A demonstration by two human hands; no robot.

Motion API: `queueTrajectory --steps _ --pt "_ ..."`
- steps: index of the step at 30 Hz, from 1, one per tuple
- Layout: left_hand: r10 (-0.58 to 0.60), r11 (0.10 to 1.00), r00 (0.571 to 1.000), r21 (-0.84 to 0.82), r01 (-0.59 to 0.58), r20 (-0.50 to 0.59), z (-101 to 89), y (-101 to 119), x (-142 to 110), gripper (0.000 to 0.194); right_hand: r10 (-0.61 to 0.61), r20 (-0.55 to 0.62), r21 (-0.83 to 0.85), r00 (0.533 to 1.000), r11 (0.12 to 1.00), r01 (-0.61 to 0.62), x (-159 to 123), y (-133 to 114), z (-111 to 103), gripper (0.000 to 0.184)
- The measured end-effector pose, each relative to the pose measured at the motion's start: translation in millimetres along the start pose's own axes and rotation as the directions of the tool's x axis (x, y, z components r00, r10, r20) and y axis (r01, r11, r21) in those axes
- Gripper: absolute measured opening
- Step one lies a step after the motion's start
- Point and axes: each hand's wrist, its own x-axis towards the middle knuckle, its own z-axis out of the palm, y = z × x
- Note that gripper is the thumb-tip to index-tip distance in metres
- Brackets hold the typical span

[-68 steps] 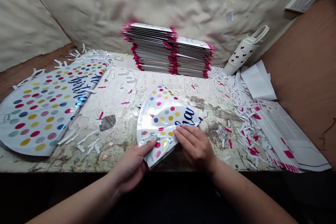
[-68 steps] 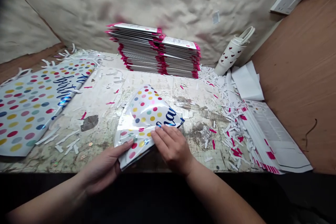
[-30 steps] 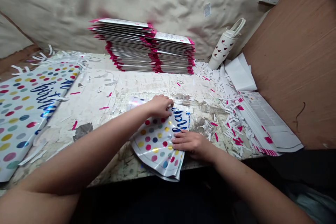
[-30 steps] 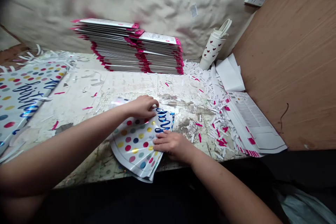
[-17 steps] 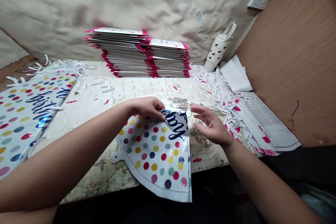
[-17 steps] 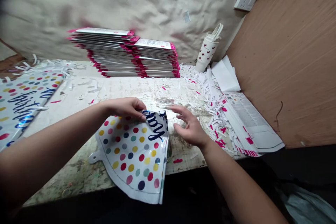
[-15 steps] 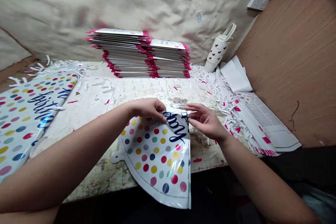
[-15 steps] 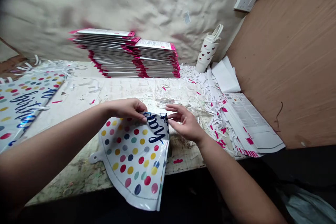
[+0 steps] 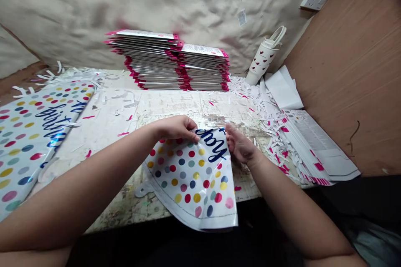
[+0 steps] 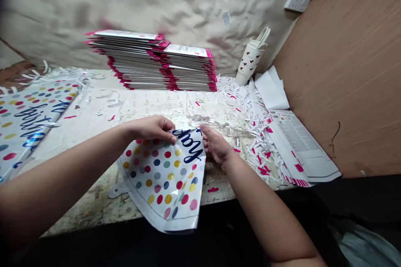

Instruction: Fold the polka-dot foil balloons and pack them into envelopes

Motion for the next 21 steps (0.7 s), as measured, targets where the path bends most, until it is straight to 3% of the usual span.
queueTrajectory --steps 3,7,9,11,13,14,15,16,17,18,19,20,21 --pt "-0.018 0.998 0.999 -0.061 0.014 -0.051 -7.0 -3 0 0.039 0.173 0.051 -0.012 0.984 0.985 -0.173 -19 8 6 0.035" --pt "-0.083 0.981 0.996 -0.179 0.075 -0.033 -19.0 -15 -3 0.038 0.208 0.320 -0.024 0.924 0.977 -0.212 -62 24 -7 0.046" --pt "-0.085 0.966 0.996 -0.244 0.081 -0.005 -20.1 -20 -4 0.036 0.111 0.417 0.006 0.902 0.992 -0.124 -77 31 -17 0.053" --pt "-0.077 0.950 0.997 -0.303 0.078 0.016 -17.6 -22 -3 0.033 -0.002 0.415 -0.018 0.910 1.000 0.011 -82 38 -21 0.055" --pt "-0.079 0.936 0.996 -0.340 0.089 0.042 -13.9 -20 -2 0.031 -0.168 0.280 -0.153 0.945 0.964 0.217 -78 43 -17 0.051" --pt "-0.080 0.937 0.995 -0.338 0.093 0.052 -12.5 -19 0 0.031 -0.302 0.175 -0.261 0.937 0.904 0.340 -75 44 -14 0.051" --pt "-0.081 0.943 0.995 -0.317 0.095 0.057 -11.7 -18 1 0.031 -0.467 0.079 -0.393 0.881 0.797 0.458 -71 45 -10 0.053" --pt "-0.082 0.960 0.995 -0.266 0.093 0.052 -11.5 -18 2 0.032 -0.634 0.030 -0.540 0.773 0.641 0.546 -69 44 -7 0.057" --pt "-0.081 0.978 0.996 -0.192 0.086 0.036 -11.7 -17 3 0.033 -0.770 0.055 -0.673 0.636 0.442 0.593 -67 42 -5 0.060" --pt "-0.079 0.991 0.997 -0.109 0.080 0.013 -11.9 -17 5 0.033 -0.843 0.162 -0.763 0.513 0.222 0.607 -67 39 -4 0.059" --pt "-0.076 0.997 0.997 -0.031 0.075 -0.017 -11.4 -18 7 0.034 -0.841 0.326 -0.789 0.432 0.009 0.614 -67 36 -4 0.053" --pt "-0.069 0.997 0.996 0.034 0.071 -0.052 -9.6 -18 8 0.033 -0.775 0.497 -0.757 0.391 -0.168 0.631 -68 34 -6 0.046" --pt "-0.063 0.995 0.994 0.078 0.069 -0.087 -5.8 -18 10 0.032 -0.679 0.632 -0.697 0.373 -0.287 0.657 -69 33 -8 0.037"
